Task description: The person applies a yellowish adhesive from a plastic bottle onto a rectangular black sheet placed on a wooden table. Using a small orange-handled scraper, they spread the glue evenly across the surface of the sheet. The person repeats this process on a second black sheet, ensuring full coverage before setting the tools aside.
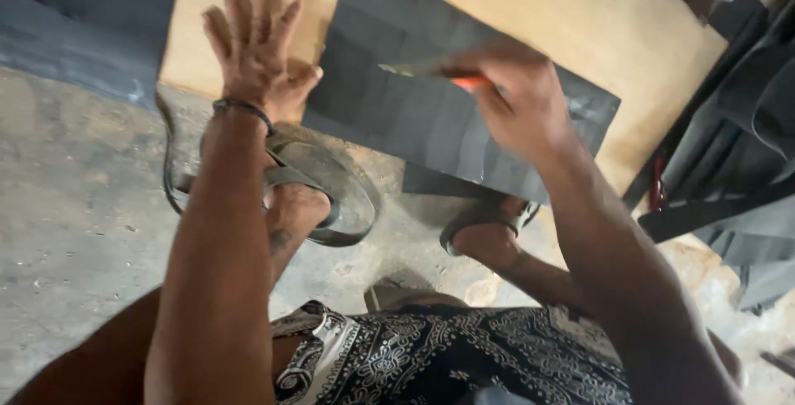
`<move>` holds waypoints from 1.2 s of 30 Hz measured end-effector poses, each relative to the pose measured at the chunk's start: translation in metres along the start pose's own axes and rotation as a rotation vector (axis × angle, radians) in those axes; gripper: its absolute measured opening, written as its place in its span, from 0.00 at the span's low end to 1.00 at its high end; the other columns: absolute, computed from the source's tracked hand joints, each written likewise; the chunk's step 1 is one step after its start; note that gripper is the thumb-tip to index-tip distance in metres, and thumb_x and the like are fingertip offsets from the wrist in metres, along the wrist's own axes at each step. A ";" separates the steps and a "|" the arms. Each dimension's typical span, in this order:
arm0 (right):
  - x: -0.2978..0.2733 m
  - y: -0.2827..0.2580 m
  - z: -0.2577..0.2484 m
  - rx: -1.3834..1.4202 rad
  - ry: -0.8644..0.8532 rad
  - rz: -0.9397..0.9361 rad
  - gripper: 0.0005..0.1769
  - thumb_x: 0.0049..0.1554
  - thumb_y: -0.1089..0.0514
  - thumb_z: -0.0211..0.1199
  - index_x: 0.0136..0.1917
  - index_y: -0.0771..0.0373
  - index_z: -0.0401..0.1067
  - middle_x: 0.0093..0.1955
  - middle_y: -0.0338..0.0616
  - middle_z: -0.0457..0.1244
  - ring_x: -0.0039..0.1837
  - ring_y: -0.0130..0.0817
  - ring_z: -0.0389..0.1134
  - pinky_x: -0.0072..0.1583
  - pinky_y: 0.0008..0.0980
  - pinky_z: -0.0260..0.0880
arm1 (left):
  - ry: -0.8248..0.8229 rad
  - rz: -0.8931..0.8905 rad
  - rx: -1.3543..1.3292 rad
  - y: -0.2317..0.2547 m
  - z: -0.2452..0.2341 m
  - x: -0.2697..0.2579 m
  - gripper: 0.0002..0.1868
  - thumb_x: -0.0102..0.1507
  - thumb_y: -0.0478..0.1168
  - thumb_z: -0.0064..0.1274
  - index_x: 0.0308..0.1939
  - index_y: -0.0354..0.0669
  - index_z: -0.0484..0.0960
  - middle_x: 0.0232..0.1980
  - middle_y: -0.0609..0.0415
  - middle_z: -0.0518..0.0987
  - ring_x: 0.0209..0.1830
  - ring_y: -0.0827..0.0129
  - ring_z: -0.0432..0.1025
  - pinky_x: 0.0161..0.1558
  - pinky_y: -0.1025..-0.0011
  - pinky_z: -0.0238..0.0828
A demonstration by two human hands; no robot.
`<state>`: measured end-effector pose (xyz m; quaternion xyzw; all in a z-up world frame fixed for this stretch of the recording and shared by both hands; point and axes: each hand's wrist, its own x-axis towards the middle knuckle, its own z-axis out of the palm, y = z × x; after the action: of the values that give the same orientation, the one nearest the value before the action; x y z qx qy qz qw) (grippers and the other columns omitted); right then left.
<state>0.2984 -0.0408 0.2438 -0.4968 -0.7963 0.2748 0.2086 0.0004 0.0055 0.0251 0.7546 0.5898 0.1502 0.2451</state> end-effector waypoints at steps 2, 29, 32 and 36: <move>0.045 0.010 0.010 -0.278 0.008 -0.343 0.24 0.47 0.80 0.58 0.52 0.64 0.82 0.54 0.38 0.73 0.51 0.38 0.66 0.60 0.39 0.58 | -0.150 -0.088 0.082 0.002 -0.001 0.005 0.50 0.61 0.64 0.50 0.84 0.63 0.48 0.85 0.48 0.29 0.81 0.48 0.20 0.73 0.28 0.13; 0.123 0.073 0.050 -0.504 -0.194 -0.580 0.15 0.50 0.70 0.67 0.49 0.55 0.84 0.58 0.29 0.71 0.64 0.32 0.62 0.71 0.34 0.61 | -0.173 -0.124 0.074 0.007 0.000 0.012 0.57 0.56 0.59 0.64 0.84 0.67 0.47 0.84 0.48 0.26 0.80 0.45 0.18 0.71 0.20 0.18; 0.113 0.069 0.045 -0.550 -0.202 -0.557 0.15 0.50 0.68 0.68 0.49 0.53 0.84 0.58 0.26 0.71 0.62 0.29 0.61 0.69 0.31 0.60 | -0.165 -0.144 0.016 0.020 -0.016 0.007 0.55 0.53 0.47 0.57 0.83 0.68 0.47 0.84 0.47 0.29 0.81 0.45 0.19 0.72 0.23 0.15; 0.091 0.078 0.045 -0.617 -0.165 -0.557 0.15 0.52 0.66 0.68 0.51 0.52 0.84 0.58 0.25 0.70 0.63 0.30 0.60 0.68 0.31 0.62 | -0.161 -0.141 0.027 0.018 -0.013 0.006 0.54 0.55 0.49 0.56 0.83 0.69 0.46 0.85 0.50 0.29 0.82 0.46 0.20 0.74 0.26 0.15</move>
<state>0.2857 0.0593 0.1648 -0.2784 -0.9591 -0.0046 0.0518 0.0102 0.0105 0.0459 0.7242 0.6218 0.0636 0.2913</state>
